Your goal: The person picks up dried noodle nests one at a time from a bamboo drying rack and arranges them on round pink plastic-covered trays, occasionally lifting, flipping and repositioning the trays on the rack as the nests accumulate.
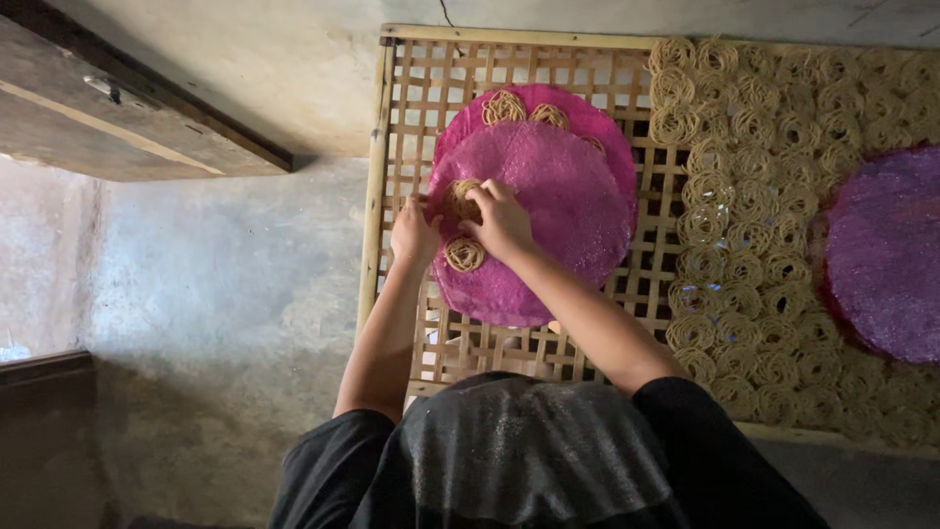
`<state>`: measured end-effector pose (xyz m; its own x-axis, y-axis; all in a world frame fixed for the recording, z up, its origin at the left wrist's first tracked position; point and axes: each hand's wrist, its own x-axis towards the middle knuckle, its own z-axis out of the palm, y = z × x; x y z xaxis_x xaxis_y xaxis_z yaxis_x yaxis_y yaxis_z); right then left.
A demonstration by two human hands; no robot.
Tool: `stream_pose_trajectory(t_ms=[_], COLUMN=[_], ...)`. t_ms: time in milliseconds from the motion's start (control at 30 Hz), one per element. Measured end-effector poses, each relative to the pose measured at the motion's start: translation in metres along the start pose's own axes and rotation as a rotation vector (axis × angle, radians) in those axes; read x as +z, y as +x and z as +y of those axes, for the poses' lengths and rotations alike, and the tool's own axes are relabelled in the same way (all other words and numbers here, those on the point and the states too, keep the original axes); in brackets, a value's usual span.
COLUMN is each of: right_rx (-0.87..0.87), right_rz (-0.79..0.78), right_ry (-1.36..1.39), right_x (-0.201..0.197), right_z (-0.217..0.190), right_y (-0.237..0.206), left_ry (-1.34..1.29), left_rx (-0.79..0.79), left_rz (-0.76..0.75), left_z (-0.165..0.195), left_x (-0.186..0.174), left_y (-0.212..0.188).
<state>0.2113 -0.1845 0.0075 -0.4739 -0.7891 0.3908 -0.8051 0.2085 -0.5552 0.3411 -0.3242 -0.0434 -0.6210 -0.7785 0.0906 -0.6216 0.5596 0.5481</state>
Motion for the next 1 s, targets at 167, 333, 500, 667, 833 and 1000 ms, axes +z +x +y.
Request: stream_pose_trajectory(t_ms=[167,333,500,667,833,1000], right_rx=[0.099,0.696,0.978,0.961,0.613,0.349], right_rz=[-0.094,-0.030,0.176,0.195,0.122,0.344], right_ry=[-0.046,0.840,0.824,0.480,-0.279,-0.695], right_x=[0.006,-0.038,-0.137,-0.177,-0.176,-0.169], right_z=[0.006,0.054,0.135,0.194,0.210,0.182], right_y=[0.000,0.008,0.004,0.000,-0.006,-0.002], left_ry=[-0.266,-0.412,-0.667,-0.459,-0.545,-0.982], left_rx=[-0.101,-0.212,-0.156,-0.046,-0.210,-0.325], left_rz=[-0.073,-0.040,-0.080,-0.018,-0.134,-0.260], left_z=[-0.011,-0.012,-0.009,-0.012,-0.014,0.003], left_x=[0.000,-0.005,-0.004,0.001,0.002,-0.007], left_y=[0.002,0.007,0.018,0.019,0.022,0.024])
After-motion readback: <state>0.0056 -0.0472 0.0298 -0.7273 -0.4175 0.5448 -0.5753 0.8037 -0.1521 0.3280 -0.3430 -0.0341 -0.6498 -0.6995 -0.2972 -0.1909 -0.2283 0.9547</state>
